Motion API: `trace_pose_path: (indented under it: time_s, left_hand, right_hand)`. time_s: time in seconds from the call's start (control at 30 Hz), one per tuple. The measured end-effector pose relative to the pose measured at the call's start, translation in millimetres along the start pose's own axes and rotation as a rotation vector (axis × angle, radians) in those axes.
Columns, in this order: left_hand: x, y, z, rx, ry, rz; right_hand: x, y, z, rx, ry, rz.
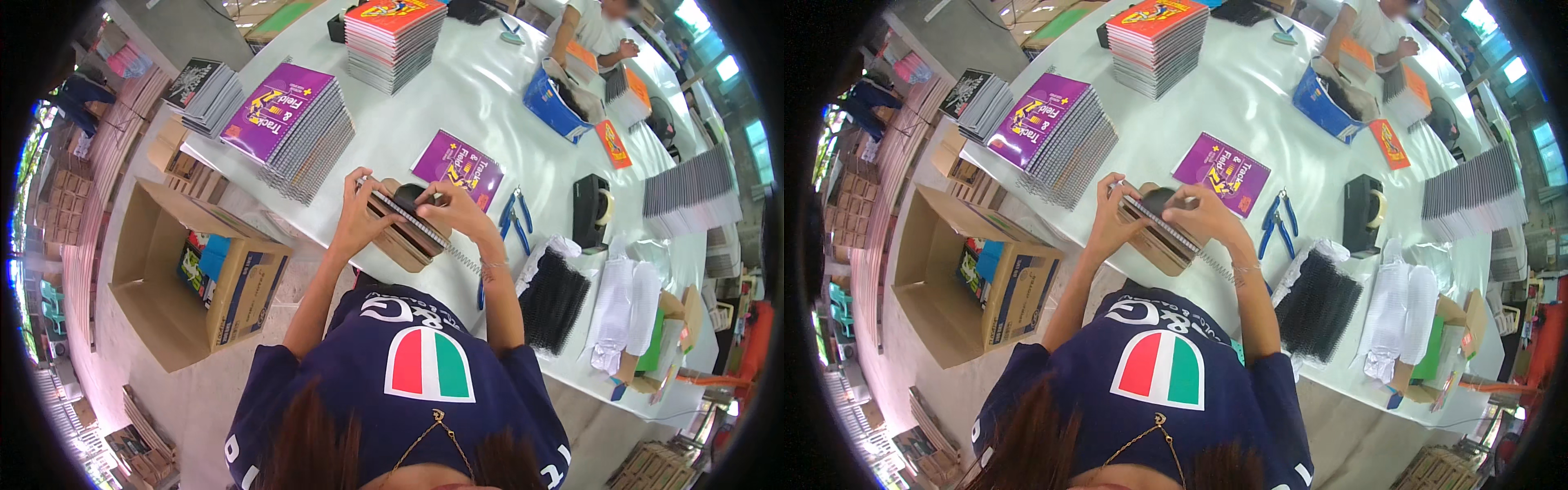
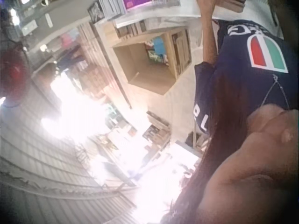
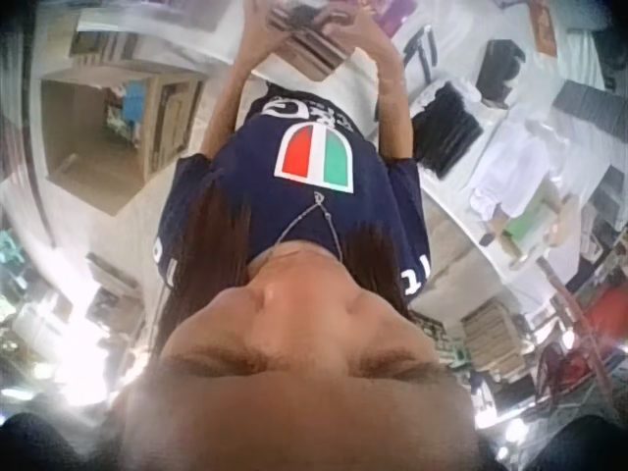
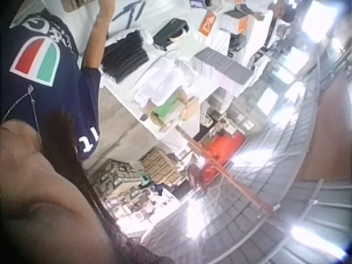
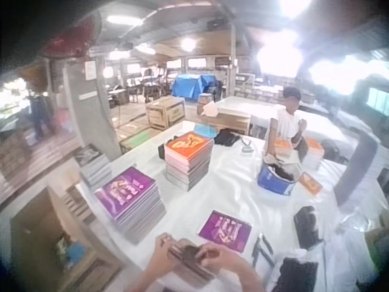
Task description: The person binds notebooks by threading a plastic spiral through the punched holes of the paper and covers by hand.
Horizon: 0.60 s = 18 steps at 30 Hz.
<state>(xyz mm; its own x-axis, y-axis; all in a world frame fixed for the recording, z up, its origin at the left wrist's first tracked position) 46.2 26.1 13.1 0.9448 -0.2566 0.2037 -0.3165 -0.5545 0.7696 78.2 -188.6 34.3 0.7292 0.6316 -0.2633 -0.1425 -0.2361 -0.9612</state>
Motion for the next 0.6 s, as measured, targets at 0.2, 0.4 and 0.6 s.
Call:
trace_pose_path:
  time_s: [0.2, 0.4, 0.6]
  left_hand:
    - [6, -4, -1, -0.028, 0.048, 0.045]
    - [9, -19, -10, -0.041, 0.085, 0.034]
    - [13, -27, -10, -0.655, -0.029, -0.041]
  right_hand:
    - [4, -13, -1, -0.315, 0.097, -0.067]
    - [6, -37, 15, -0.273, -0.145, -0.183]
    - [27, -15, -13, -0.225, 0.028, -0.058]
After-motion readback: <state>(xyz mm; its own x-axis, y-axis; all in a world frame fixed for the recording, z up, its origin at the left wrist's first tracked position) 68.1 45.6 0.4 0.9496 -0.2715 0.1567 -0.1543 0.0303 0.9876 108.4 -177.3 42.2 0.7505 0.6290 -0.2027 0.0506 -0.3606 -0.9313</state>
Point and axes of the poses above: each hand's wrist, its own x-axis towards the middle knuckle, its own z-axis out of the palm, y = z × x, the point moved 2 cm from there along x, towards the middle knuckle, and after that the axes turned 11 degrees about -y, right-handed, at the moved point
